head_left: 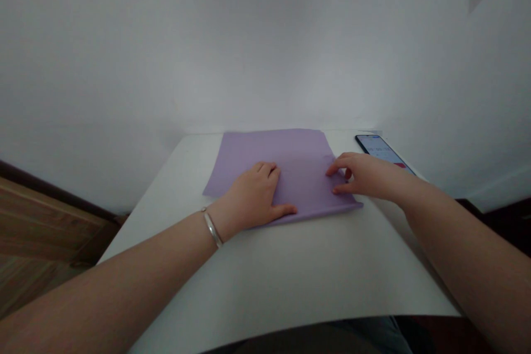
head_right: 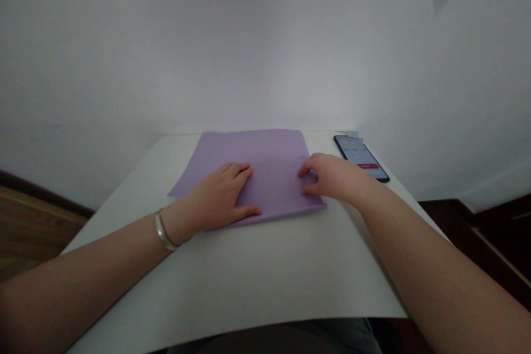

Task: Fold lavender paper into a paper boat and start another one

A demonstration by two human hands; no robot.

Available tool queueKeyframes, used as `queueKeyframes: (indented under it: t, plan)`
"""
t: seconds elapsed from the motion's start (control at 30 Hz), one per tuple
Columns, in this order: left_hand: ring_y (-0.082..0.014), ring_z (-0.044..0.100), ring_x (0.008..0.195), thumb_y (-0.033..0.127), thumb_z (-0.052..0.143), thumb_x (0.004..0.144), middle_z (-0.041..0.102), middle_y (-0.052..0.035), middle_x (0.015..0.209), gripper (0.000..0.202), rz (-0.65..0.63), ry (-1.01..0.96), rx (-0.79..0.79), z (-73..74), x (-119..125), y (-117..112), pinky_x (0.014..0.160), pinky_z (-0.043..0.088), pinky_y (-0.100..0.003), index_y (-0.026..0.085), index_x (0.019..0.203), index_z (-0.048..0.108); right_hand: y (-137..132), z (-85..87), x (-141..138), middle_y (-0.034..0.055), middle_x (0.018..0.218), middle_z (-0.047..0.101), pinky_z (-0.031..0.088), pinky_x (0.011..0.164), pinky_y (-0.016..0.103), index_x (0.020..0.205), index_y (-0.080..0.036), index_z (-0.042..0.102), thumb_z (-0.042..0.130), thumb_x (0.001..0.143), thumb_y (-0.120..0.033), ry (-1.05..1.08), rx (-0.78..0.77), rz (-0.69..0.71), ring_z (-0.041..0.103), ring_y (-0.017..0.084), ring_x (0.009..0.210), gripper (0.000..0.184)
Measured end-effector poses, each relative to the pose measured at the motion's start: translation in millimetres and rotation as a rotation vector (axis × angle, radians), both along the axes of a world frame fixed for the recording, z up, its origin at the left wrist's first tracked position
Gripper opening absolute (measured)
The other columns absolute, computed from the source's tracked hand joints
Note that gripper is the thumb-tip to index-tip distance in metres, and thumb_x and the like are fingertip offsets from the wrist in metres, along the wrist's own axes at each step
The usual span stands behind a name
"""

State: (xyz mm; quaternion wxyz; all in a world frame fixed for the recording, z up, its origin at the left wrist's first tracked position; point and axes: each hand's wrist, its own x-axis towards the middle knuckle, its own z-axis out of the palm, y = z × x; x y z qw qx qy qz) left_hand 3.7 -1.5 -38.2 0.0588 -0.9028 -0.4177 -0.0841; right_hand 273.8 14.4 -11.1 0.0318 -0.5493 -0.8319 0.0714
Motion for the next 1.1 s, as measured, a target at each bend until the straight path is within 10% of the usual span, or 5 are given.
queueKeyframes:
  t: [1.1]
  plan:
    - [-0.0308,0.048,0.123,0.045,0.042,0.091,0.052,-0.0236,0.131,0.06,-0.021,0.008,-0.002,-1.8,-3.1,-0.9,0.106,0.039,-0.042,-0.001,0.129,0.05,10.6,2.6,21.6,0.0015,0.077,0.068,0.042,0.06,0.028,0.088,-0.024,0.07,0.052,0.073,-0.029,0.062,-0.289,-0.225,0.059,0.017,0.065,0.024]
